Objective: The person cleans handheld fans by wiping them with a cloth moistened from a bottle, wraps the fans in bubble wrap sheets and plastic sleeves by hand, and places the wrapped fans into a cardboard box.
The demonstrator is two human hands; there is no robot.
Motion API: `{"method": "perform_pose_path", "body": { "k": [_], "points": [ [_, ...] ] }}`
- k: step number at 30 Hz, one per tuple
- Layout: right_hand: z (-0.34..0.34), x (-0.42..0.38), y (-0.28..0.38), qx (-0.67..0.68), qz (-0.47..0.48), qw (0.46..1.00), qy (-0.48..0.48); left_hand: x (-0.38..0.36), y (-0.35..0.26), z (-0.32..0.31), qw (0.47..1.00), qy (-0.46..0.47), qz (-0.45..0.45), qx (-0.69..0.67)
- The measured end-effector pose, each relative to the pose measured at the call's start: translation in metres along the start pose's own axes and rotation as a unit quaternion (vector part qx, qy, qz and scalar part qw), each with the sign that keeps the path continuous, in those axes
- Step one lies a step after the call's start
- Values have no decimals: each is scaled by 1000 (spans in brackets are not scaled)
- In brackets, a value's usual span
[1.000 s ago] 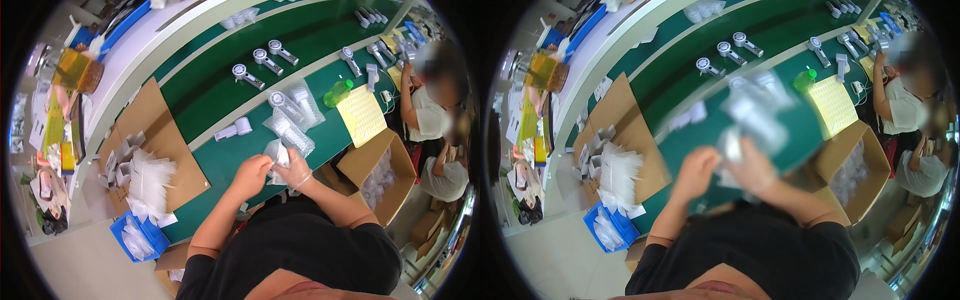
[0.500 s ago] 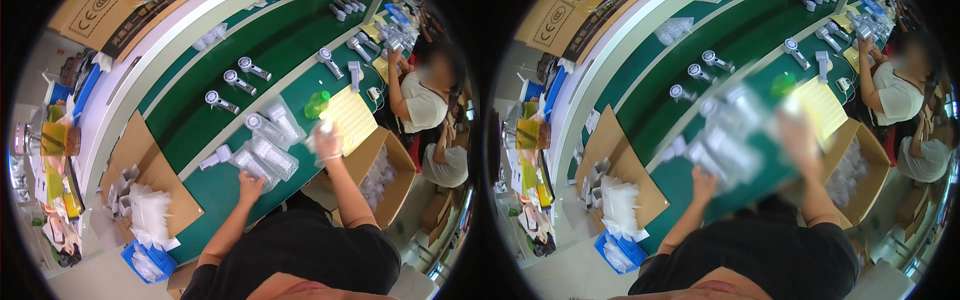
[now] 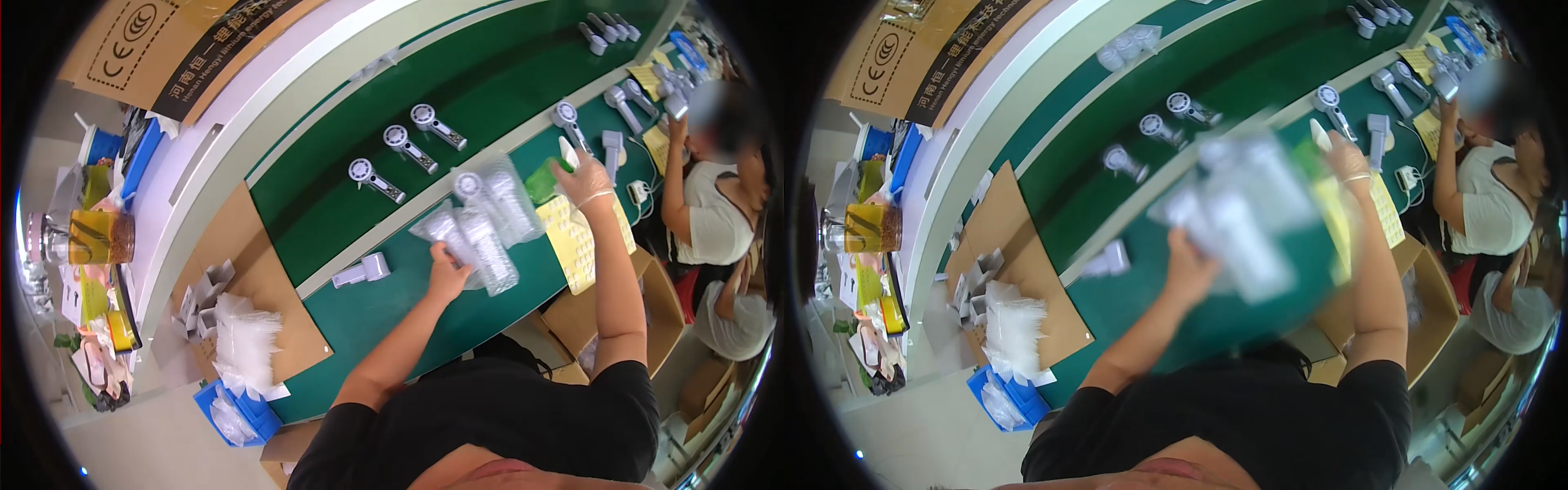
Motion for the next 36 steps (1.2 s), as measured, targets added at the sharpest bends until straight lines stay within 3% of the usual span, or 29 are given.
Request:
{"method": "perform_pose_path", "body": {
  "k": [4, 6, 7, 9, 11, 12, 13, 14, 15, 16, 17, 19, 21, 23, 27, 32, 34, 36],
  "points": [
    [4, 3, 11, 0, -41, 998, 47, 29, 30, -20, 997, 58, -9, -51],
    [28, 6, 57, -52, 183, 980, -56, 25, 37, -11, 995, 71, 68, -27],
    [-6, 3, 9, 104, 26, 994, -3, 15, 17, 0, 995, 73, 68, -24],
    [-2, 1, -2, 83, 37, 996, -7, -5, -21, 40, 994, -25, 74, 77],
    [45, 2, 11, 103, 134, 980, -109, -8, -31, 55, 998, -46, 13, -36],
    [70, -5, 26, 43, 213, 964, -153, -6, -38, 55, 997, -34, -3, -65],
    [83, -14, 15, 148, 176, 953, -195, -9, -59, 57, 995, -22, -17, -92],
    [77, -20, 6, 215, 137, 948, -190, -12, -57, 46, 984, 47, 105, -135],
    [70, -27, 2, 283, 99, 936, -185, -8, -65, 47, 984, 54, 106, -130],
    [31, -43, 4, 628, -151, 753, -127, -8, -65, 25, 948, 184, 162, -205],
    [25, -47, 20, 612, -112, 774, -115, -17, -69, 3, 886, 306, 214, -275],
    [-2, -56, 54, 536, -68, 840, -54, -43, -118, -22, 863, 451, 77, -212],
    [-19, -63, 93, 521, -7, 853, 20, -65, -108, -38, 840, 519, 73, -139],
    [-18, -64, 97, 640, -27, 768, -7, -88, -97, -45, 792, 587, 108, -125],
    [-43, -70, 78, 805, -92, 585, -35, -105, -81, -22, 795, 562, 126, -189],
    [-123, -111, 58, 891, -228, 393, 9, -121, -67, -5, 779, 541, 172, -266],
    [-118, -115, 84, 901, -252, 352, 26, -135, -63, -6, 737, 559, 217, -311],
    [-108, -118, 109, 900, -256, 352, -2, -147, -54, -17, 694, 568, 264, -355]
  ]
}}
Point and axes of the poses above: each hand's wrist, its own x-axis towards the middle knuckle, its own z-axis out of the back of the hand, y = z × x, the point moved 10 cm from there along x, towards the middle knuckle, and after that the axes turned 15 degrees about z, right-handed, at the moved point
